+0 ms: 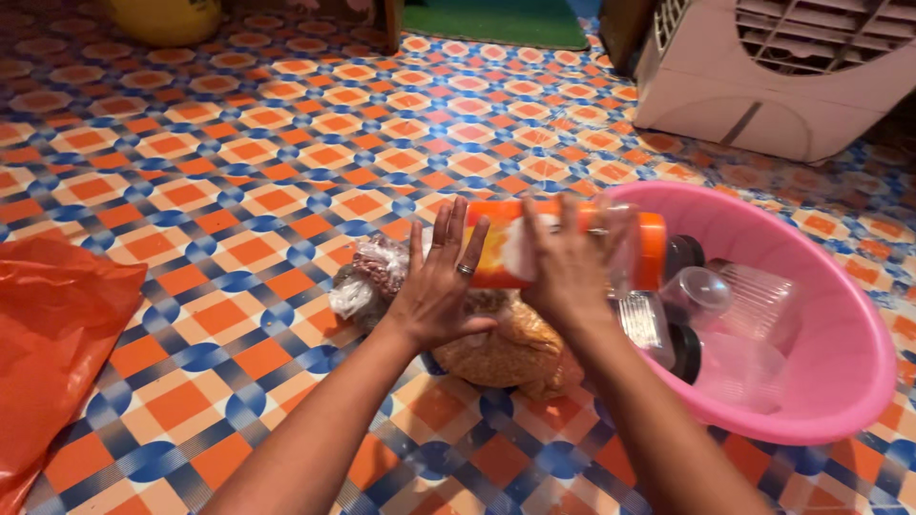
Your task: The person unpacks several small plastic bags of grains from an orange plastic bag and places them on the floor. They then open a clear plastic jar and pour some of the grains from one of the bags into the jar.
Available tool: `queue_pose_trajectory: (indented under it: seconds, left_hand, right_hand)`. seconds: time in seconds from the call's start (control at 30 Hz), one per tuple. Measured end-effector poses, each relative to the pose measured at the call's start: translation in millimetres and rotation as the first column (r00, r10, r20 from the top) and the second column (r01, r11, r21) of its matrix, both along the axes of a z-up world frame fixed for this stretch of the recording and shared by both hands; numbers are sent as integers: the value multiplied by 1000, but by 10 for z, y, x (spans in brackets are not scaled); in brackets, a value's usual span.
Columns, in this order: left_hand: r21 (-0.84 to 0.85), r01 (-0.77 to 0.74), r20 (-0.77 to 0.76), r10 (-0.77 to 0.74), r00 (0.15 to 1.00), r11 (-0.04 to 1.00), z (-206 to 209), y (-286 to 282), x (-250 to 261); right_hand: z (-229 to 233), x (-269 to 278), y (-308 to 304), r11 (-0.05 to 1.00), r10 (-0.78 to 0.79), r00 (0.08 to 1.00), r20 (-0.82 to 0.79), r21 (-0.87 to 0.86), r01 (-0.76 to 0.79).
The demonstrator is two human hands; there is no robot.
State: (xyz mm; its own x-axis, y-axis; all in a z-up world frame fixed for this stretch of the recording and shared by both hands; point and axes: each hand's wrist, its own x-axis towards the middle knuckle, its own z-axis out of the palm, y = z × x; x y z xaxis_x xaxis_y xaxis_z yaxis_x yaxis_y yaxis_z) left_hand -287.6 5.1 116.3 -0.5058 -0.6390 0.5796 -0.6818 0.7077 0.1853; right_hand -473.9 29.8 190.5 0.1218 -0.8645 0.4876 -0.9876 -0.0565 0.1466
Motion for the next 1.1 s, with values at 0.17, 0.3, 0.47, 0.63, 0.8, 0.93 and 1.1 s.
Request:
queue_pose_trajectory:
  seconds: [0.17,0.3,0.47,0.63,0.8,0.93,1.1]
  left_hand:
    - [71,-109,45,106,993,991,-22,47,600]
    - [222,-276,11,281,960,935,-277,178,1315]
    - [308,-356,-8,377,926,882,-691,340,2172]
    - [410,-449,-26,502,864,794,-1055,621,2782]
    - [429,-368,-150,467,872,825,-1243,678,2819]
    - [421,-253,-193,358,913,871,-1075,608,2690]
    - [560,-189,-177,339,924,807,-616,375,2497]
  right_hand:
    - [-57,993,-4,967,174,980,-94,203,-152]
    - [-297,1622,64,916,371,899,-232,253,-312]
    - [-557,1856,1,817,563,824,65,101,-567]
    - [-780,1959,-161,848,220,800,559,295,-440]
    - [-958,2151,-162,791,21,640,768,378,-480]
    - [-909,2201,-312,840,149,731,666,305,-450]
    - [-751,2258,-376,732,18,718,695,480,-483]
